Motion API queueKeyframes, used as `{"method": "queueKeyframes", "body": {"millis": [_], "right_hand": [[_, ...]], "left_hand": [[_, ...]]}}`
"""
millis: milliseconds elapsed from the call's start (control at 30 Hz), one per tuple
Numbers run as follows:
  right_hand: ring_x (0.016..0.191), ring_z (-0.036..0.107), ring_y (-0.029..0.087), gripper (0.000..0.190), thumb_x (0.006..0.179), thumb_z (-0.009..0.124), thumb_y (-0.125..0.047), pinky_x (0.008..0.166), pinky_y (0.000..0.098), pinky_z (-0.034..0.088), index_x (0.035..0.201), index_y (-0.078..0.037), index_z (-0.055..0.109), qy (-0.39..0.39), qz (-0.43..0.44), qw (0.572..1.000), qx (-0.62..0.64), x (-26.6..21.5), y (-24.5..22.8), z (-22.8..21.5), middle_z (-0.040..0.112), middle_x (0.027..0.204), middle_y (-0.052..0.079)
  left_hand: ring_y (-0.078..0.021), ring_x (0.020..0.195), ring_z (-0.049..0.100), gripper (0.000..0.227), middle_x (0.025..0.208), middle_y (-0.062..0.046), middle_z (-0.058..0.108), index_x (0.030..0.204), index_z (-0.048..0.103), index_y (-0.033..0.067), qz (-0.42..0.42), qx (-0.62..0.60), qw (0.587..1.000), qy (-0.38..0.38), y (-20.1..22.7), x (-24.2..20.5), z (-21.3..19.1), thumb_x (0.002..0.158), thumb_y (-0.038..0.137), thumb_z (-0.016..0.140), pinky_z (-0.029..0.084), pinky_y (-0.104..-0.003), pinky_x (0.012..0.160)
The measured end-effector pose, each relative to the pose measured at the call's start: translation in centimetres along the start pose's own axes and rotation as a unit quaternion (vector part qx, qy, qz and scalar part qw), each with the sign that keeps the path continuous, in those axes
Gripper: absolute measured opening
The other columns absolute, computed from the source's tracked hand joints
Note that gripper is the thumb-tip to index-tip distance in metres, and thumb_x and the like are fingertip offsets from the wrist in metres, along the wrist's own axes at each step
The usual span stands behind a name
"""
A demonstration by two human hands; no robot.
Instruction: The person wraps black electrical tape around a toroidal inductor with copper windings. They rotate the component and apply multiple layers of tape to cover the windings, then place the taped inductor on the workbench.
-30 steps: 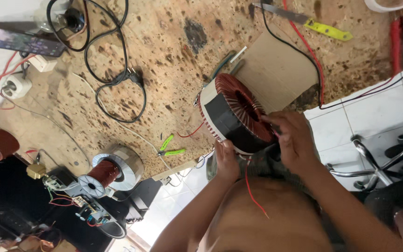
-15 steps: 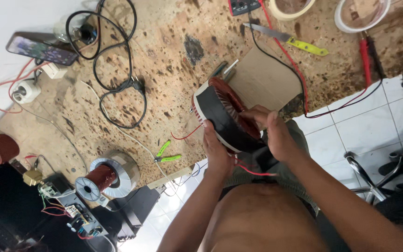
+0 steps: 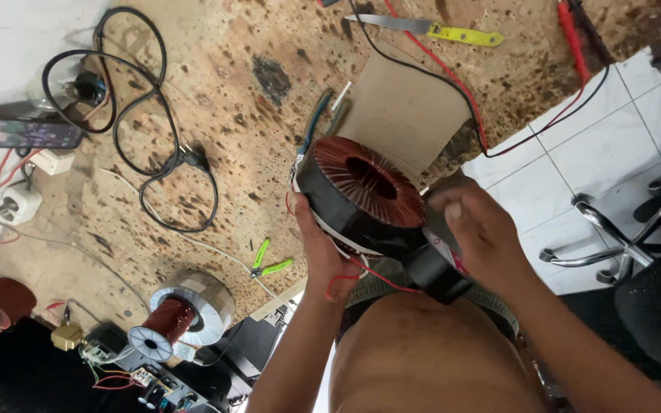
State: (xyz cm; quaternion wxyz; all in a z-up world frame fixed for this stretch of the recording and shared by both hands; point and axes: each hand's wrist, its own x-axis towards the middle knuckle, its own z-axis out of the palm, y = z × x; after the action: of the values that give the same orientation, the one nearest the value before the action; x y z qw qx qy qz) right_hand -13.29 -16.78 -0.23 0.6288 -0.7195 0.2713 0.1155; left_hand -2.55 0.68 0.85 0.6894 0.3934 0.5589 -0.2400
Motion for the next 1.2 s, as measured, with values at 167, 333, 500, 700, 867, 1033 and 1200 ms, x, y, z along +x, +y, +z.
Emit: {"method": "queueKeyframes", "body": {"millis": [167,333,500,700,867,1033,1200], "right_hand": [[0.110,0.066,0.029,0.035,0.091,0.073,-0.042,0.102,0.0474,0.047,0.110,-0.013,0.076,0.026,-0.038,0.996,-0.074,-6.2,4.2,1.5,0.069,0.102,0.006],[0.109,0.065,0.026,0.025,0.083,0.086,-0.033,0.103,0.0464,0.043,0.087,-0.012,0.073,0.058,-0.162,0.983,-0.062,-5.8,2.9,3.0,0.068,0.090,0.001],[0.080,0.072,0.026,0.029,0.083,0.085,-0.031,0.109,0.0585,0.042,0.075,-0.010,0.067,0.031,-0.231,0.972,-0.013,-4.3,1.0,2.9,0.072,0.076,0.003],[0.064,0.068,0.024,0.032,0.079,0.088,-0.028,0.097,0.0582,0.051,0.070,-0.007,0.066,0.022,-0.243,0.966,0.078,-3.5,2.8,3.5,0.065,0.067,0.002],[0.058,0.052,0.018,0.042,0.090,0.066,-0.040,0.102,0.0481,0.054,0.069,-0.007,0.050,-0.038,-0.197,0.979,-0.020,-3.6,0.0,2.1,0.050,0.066,0.002],[0.055,0.047,0.017,0.043,0.090,0.067,-0.036,0.096,0.0462,0.056,0.066,-0.007,0.046,-0.033,-0.186,0.981,-0.033,-3.7,0.2,1.7,0.043,0.060,0.002],[0.066,0.054,0.028,0.046,0.085,0.077,-0.030,0.062,0.0414,0.040,0.064,-0.007,0.044,-0.027,-0.103,0.988,-0.113,-4.7,2.2,0.8,0.049,0.063,0.008]], "left_hand": [[-0.0345,0.106,0.073,0.071,0.118,-0.015,0.075,0.123,0.073,0.0167,-0.013,-0.006,1.000,-0.028,1.8,2.1,-0.4,0.085,0.075,0.059,0.059,-0.054,0.098],[-0.0379,0.111,0.071,0.077,0.123,-0.016,0.073,0.129,0.071,0.0162,-0.013,0.031,0.998,-0.050,3.6,4.7,-2.2,0.082,0.077,0.060,0.056,-0.058,0.103],[-0.0377,0.108,0.072,0.068,0.120,-0.016,0.073,0.126,0.071,0.0107,0.001,0.025,0.998,-0.057,3.7,3.5,-1.0,0.085,0.065,0.065,0.058,-0.054,0.100],[-0.0372,0.104,0.073,0.058,0.118,-0.018,0.074,0.122,0.072,0.0088,0.034,-0.016,0.998,-0.056,3.2,5.2,-0.3,0.089,0.056,0.066,0.060,-0.052,0.097],[-0.0296,0.095,0.071,0.057,0.105,-0.012,0.075,0.117,0.071,0.0067,0.012,-0.029,0.997,-0.075,3.9,4.6,0.5,0.091,0.056,0.061,0.058,-0.044,0.089],[-0.0314,0.097,0.071,0.057,0.106,-0.013,0.075,0.116,0.071,0.0060,0.014,-0.048,0.994,-0.096,3.8,5.2,-0.1,0.090,0.055,0.062,0.058,-0.047,0.091],[-0.0330,0.101,0.071,0.054,0.110,-0.015,0.075,0.116,0.072,0.0041,-0.001,-0.085,0.982,-0.169,3.6,5.6,-0.5,0.094,0.052,0.060,0.057,-0.047,0.095]]}}
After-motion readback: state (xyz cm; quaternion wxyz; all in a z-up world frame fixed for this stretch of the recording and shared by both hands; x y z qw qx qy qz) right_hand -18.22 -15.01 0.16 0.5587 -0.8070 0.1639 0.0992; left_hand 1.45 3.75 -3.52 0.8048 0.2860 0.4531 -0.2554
